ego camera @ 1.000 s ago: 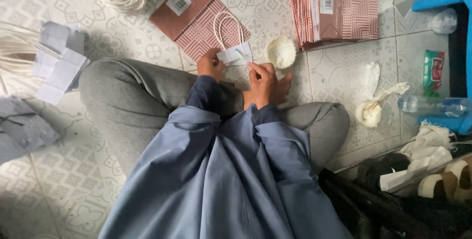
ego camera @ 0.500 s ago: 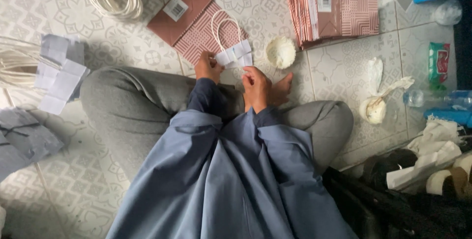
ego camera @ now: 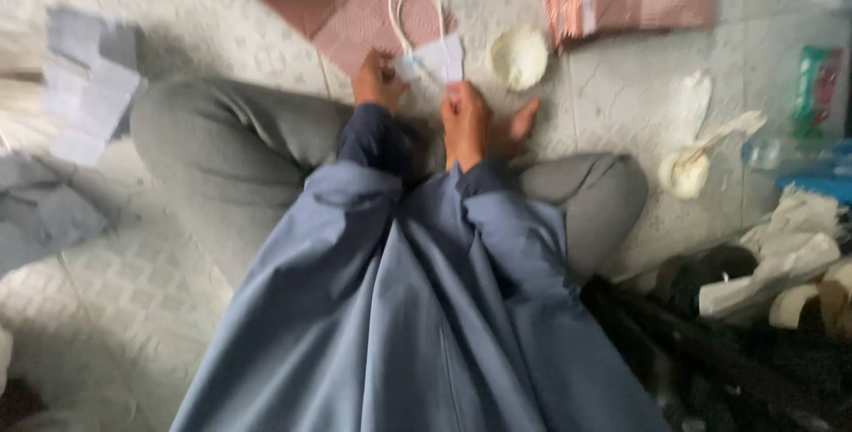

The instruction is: The person sits on the floor and assembles gift bags by applying adhesive from a small bowl to white paper tabs. They attach these tabs to the handles of patterned paper bags and press them into place. The person repeats this process for multiple bags, stacking the finished ones nearby.

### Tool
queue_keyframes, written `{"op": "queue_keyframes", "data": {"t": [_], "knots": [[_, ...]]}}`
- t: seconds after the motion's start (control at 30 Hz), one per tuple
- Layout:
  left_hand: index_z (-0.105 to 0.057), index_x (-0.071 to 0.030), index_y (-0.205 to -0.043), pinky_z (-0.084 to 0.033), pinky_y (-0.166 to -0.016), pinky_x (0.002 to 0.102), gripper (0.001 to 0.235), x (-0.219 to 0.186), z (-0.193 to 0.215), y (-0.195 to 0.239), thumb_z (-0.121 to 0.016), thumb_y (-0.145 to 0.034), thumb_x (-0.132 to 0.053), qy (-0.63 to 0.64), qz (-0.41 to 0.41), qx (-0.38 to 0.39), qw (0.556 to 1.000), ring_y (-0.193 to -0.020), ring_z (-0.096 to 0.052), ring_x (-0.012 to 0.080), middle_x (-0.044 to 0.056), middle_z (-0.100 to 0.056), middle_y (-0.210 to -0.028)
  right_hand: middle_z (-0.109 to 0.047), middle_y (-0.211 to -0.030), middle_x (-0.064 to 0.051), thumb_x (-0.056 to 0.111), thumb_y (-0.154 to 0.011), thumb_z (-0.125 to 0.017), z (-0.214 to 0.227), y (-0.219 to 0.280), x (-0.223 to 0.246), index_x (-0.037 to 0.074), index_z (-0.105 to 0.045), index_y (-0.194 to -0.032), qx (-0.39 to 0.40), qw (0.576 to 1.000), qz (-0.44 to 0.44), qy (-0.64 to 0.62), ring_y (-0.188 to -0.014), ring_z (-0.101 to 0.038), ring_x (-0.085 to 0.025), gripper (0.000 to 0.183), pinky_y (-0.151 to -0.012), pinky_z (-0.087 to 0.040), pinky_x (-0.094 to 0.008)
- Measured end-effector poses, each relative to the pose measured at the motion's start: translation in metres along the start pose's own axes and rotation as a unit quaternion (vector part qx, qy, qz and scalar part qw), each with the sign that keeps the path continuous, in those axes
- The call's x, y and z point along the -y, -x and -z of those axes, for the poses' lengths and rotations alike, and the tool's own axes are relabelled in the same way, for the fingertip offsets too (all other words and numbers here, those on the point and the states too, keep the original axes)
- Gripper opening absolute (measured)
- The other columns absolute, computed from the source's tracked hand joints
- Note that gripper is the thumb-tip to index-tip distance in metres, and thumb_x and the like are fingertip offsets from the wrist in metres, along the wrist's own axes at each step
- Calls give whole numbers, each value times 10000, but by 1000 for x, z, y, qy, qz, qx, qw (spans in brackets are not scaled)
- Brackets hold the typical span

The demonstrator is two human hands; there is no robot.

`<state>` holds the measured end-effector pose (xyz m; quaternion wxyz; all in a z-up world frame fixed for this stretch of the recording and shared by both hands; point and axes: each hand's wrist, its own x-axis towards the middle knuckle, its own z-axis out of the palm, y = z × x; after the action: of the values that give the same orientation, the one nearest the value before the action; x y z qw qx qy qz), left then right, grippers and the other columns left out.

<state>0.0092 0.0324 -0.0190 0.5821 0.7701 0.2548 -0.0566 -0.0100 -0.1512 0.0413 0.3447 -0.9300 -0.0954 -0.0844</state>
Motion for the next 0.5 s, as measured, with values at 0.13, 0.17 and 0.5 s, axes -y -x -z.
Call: {"op": "queue_keyframes", "data": {"t": [0.13,0.17,0.5], "knots": [[-602,-209,-1035,-576,-674,450,363,20,-12,-8,-759,-773,-12,-3,-127,-73,989,-690,-722,236,28,-696,-710,-750,-826,22,123,-865,-715,3,1,7,175,-779,-911,77,994,-53,-50,-731,-695,-117,95,-683,-551,-268],[-600,-194,-1037,-599,-682,455,331,16,-11,-6,-713,-802,10,14,-108,-63,992,-694,-714,239,50,-676,-717,-744,-850,14,107,-862,-724,4,1,8,169,-772,-915,91,994,-30,-55,-756,-698,-135,94,-698,-549,-277],[-581,-141,-1210,-701,-823,421,327,-4,1,8,-612,-941,43,74,-23,-13,997,-876,-776,262,171,-683,-1038,-667,-736,-18,112,-777,-813,-1,-10,-24,219,-721,-946,-21,999,9,43,-731,-689,-241,219,-696,-577,-385]]}}
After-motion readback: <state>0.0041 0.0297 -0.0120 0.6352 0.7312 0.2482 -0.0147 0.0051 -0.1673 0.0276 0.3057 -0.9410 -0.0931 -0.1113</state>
